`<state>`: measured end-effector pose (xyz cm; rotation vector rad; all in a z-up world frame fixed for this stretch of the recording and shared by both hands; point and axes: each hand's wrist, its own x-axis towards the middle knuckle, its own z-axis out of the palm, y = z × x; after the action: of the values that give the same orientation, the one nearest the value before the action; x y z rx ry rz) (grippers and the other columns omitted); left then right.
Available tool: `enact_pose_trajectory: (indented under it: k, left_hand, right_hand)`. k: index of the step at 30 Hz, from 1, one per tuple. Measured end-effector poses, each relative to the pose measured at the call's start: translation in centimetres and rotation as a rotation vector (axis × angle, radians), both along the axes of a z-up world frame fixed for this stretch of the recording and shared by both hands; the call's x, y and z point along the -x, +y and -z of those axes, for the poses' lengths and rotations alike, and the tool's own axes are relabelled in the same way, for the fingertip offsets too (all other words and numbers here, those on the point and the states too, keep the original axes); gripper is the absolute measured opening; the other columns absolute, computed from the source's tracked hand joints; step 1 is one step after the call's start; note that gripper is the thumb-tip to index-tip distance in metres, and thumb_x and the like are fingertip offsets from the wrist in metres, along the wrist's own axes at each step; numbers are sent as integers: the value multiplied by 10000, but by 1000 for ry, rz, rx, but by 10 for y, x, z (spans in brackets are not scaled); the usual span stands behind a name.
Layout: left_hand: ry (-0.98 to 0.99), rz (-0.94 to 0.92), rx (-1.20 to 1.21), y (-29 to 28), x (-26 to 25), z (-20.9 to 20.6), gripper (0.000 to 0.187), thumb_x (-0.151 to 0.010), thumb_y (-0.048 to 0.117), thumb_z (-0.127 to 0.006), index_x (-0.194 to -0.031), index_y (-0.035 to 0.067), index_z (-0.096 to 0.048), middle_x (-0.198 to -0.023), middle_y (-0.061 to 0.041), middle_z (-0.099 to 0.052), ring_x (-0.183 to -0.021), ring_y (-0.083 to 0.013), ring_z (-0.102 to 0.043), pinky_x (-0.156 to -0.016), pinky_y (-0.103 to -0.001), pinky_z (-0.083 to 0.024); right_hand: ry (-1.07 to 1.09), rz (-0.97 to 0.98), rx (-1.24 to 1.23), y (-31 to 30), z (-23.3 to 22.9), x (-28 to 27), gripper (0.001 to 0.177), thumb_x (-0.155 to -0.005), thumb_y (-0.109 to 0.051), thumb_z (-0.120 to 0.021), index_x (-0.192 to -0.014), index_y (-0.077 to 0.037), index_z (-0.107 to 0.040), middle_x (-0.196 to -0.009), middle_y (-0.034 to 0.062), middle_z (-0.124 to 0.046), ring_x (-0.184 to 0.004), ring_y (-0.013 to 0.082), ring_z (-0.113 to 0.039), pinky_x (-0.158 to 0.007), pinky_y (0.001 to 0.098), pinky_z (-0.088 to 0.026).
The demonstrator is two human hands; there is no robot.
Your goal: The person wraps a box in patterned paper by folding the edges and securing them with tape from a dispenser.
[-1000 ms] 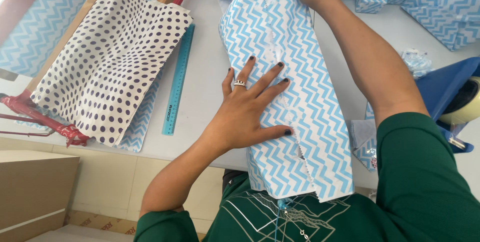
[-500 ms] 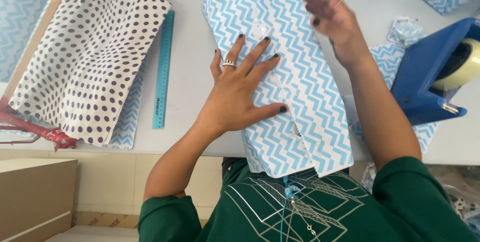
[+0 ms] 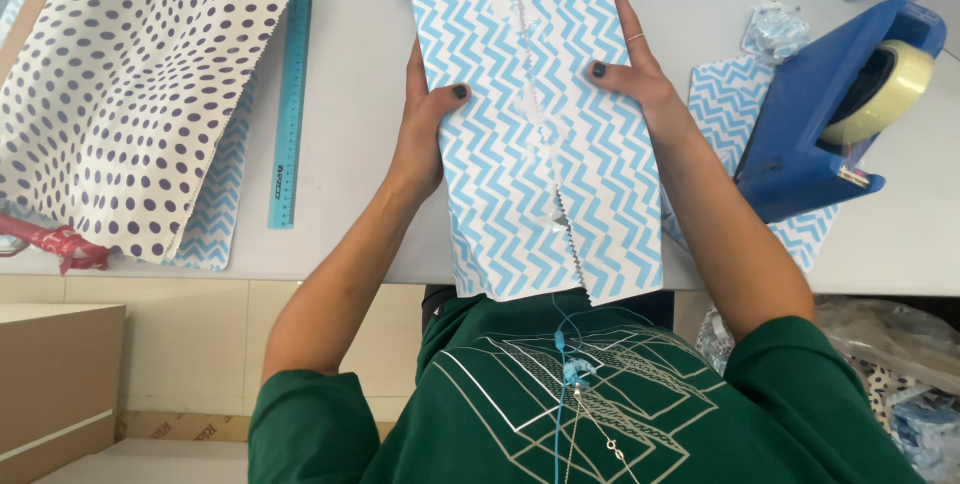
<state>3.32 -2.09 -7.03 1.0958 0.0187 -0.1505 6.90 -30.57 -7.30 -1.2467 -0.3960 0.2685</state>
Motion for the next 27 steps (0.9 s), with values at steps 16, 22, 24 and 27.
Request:
enact_pose_trajectory:
  k: [16, 22, 24, 27]
  left_hand:
    - [-283, 159, -739, -6, -10, -45, 1375, -758, 416, -1060, -1656, 210, -40, -1723, -147, -312, -1595, -361, -446, -1255, -561, -477]
    - [-411, 148, -1052, -15, 8, -50, 1559, -778, 525, -1162, -1696, 368, 87, -1842, -277, 103, -1706, -495, -335, -1209, -582, -544]
    - [-417, 146, -1073, -16, 8, -48, 1545, -777, 541, -1168, -1698, 366, 60, -1840, -265, 110, -1709, -491, -339, -1224, -581, -534]
    - [-414, 145, -1117, -19, 8, -48, 1540, -745, 559, -1173, -1704, 362, 17, -1827, -282, 141, -1669, -535, -387, -1195, -599, -540]
  right_hand:
    - [343, 185, 171, 12, -55, 11, 870, -1057, -130, -624, -1753, -380, -167, -1546, 75, -588, -1157, 220, -734, -942, 347, -637]
    - [412, 331, 202, 20, -61, 21, 678, -1093, -262, -561, -1708, -399, -311, -1587, -44, -647, -1203, 167, -753, -957, 313, -635]
    - [420, 350, 208, 16, -50, 19, 684, -1089, -269, -570, -1713, -398, -322, -1530, -52, -689, -1151, 159, -769, -935, 317, -647]
    - [-83, 189, 175, 8, -35, 19, 542, -1263, -124, -495, -1719, -292, -253, -1832, 46, -287, -1643, 293, -479, -1294, 458, -512]
